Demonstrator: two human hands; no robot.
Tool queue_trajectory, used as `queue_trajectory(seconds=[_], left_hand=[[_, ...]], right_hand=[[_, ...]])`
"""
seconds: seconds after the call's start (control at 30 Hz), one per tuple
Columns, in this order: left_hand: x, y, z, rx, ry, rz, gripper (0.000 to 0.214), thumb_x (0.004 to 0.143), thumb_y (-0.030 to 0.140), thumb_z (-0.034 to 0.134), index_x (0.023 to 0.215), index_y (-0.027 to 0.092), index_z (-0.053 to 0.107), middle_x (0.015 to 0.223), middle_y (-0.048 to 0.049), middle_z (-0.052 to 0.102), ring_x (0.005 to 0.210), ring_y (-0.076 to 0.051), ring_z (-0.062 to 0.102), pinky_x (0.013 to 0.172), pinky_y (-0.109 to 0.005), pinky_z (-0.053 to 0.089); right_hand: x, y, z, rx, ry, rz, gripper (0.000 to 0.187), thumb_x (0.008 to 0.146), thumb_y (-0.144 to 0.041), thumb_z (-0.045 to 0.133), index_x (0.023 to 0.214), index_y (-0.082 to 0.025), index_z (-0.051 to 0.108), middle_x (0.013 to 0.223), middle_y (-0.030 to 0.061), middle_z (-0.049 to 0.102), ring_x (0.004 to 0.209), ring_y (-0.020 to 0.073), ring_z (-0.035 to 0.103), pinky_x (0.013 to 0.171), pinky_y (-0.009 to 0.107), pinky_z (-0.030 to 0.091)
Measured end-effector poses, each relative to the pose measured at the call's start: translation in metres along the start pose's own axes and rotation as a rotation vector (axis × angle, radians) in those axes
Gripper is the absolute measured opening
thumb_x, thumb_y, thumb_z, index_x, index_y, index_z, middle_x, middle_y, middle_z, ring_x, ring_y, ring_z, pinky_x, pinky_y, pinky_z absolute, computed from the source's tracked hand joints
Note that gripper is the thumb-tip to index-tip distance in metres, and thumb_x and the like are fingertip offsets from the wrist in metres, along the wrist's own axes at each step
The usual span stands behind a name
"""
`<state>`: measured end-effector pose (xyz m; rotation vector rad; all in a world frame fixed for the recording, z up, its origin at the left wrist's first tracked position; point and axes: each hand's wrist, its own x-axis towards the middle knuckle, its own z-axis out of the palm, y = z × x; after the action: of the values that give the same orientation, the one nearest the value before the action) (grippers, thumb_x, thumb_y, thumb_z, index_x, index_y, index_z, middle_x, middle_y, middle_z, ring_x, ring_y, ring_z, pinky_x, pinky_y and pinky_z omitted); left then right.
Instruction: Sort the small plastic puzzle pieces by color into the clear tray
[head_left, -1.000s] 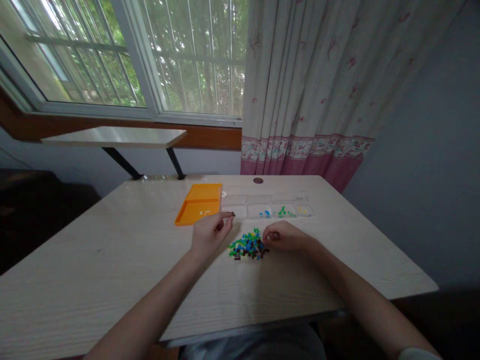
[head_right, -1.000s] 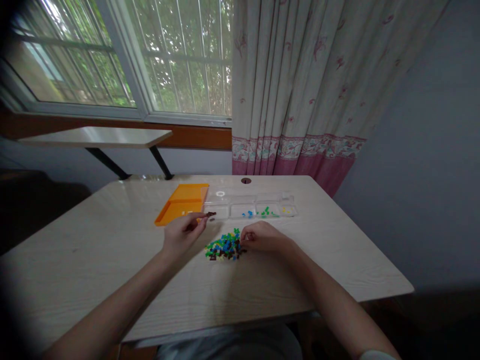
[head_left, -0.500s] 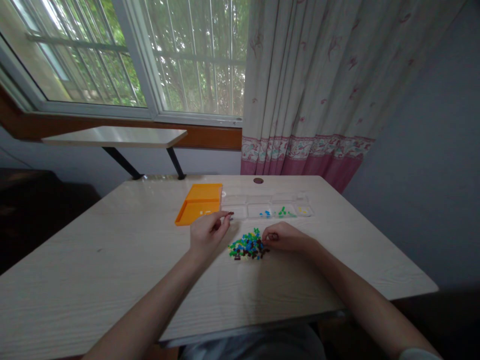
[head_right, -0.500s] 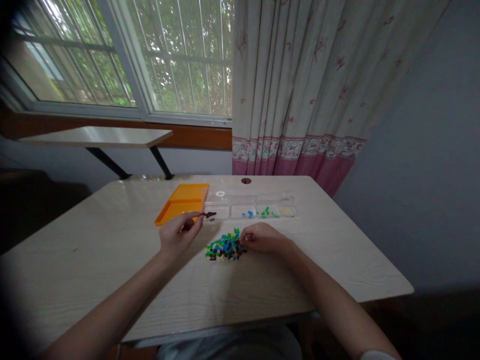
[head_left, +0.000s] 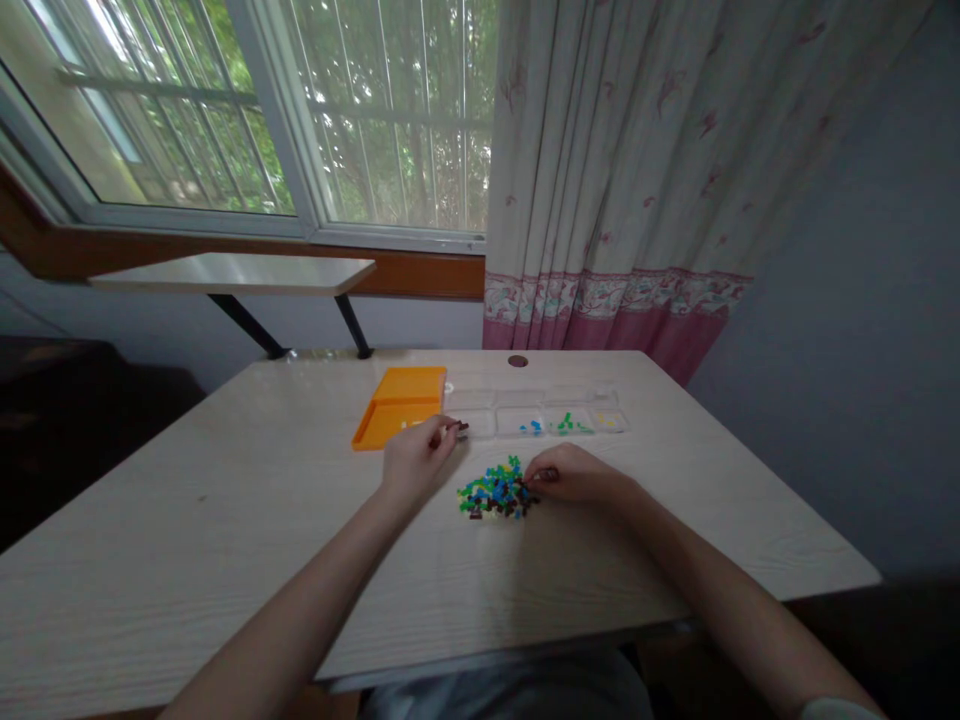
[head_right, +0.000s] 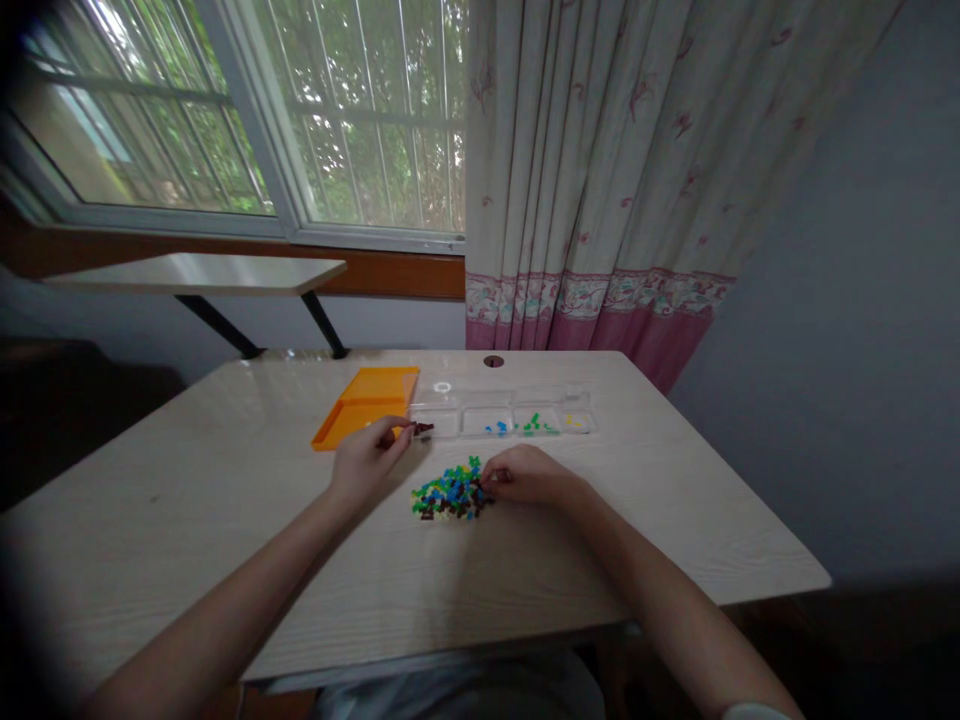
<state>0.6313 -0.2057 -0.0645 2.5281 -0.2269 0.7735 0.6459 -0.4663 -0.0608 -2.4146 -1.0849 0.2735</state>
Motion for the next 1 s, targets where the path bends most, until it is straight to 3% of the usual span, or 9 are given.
queue_trajectory(seconds=[0.17,0.33,0.5,0.77,1.0], left_hand=[[0.01,-0.012,0.009,0.096,-0.131,-0.198,0.028,0.078,0.04,0.043,0.086,0.021,0.062,0.06,0.0,0.059,0.056,-0.013,0.053,0.048,-0.02,0.029],[0.011,-0.01,0.007,0.12,-0.168,-0.213,0.031,0.078,0.039,0.042,0.093,0.021,0.063,0.064,-0.0017,0.061,0.057,-0.014,0.054,0.05,-0.02,0.031],[0.005,-0.01,0.009,0.024,-0.152,-0.091,0.027,0.079,0.035,0.042,0.087,0.019,0.063,0.056,0.0002,0.058,0.051,-0.012,0.052,0.048,-0.019,0.031],[-0.009,0.014,0.005,-0.122,-0.339,0.188,0.02,0.079,0.028,0.044,0.085,0.019,0.062,0.058,0.0019,0.059,0.05,-0.009,0.052,0.049,-0.017,0.034],[-0.018,0.032,0.002,-0.206,-0.416,0.275,0.019,0.08,0.03,0.048,0.088,0.021,0.063,0.054,0.0037,0.056,0.047,-0.008,0.048,0.048,-0.016,0.033]], right_hand=[[0.0,0.001,0.001,-0.015,0.0,-0.008,0.021,0.076,-0.026,0.05,0.085,-0.019,0.068,0.071,0.0008,0.066,0.061,0.0109,0.055,0.057,0.019,0.037],[-0.001,0.002,0.002,-0.016,0.003,-0.009,0.022,0.073,-0.021,0.052,0.089,-0.021,0.067,0.076,0.0002,0.067,0.064,0.0113,0.057,0.06,0.019,0.039],[-0.001,0.0,-0.001,0.01,-0.009,-0.029,0.023,0.073,-0.024,0.054,0.091,-0.021,0.067,0.079,0.0008,0.067,0.066,0.0122,0.058,0.062,0.02,0.04],[0.0,0.001,0.001,-0.001,0.006,-0.046,0.02,0.071,-0.02,0.055,0.087,-0.019,0.066,0.074,0.0006,0.065,0.064,0.0115,0.056,0.061,0.02,0.039],[0.001,-0.01,-0.004,-0.014,0.31,-0.086,0.016,0.077,-0.029,0.054,0.082,-0.017,0.064,0.068,0.0015,0.059,0.057,0.0087,0.047,0.055,0.018,0.035]])
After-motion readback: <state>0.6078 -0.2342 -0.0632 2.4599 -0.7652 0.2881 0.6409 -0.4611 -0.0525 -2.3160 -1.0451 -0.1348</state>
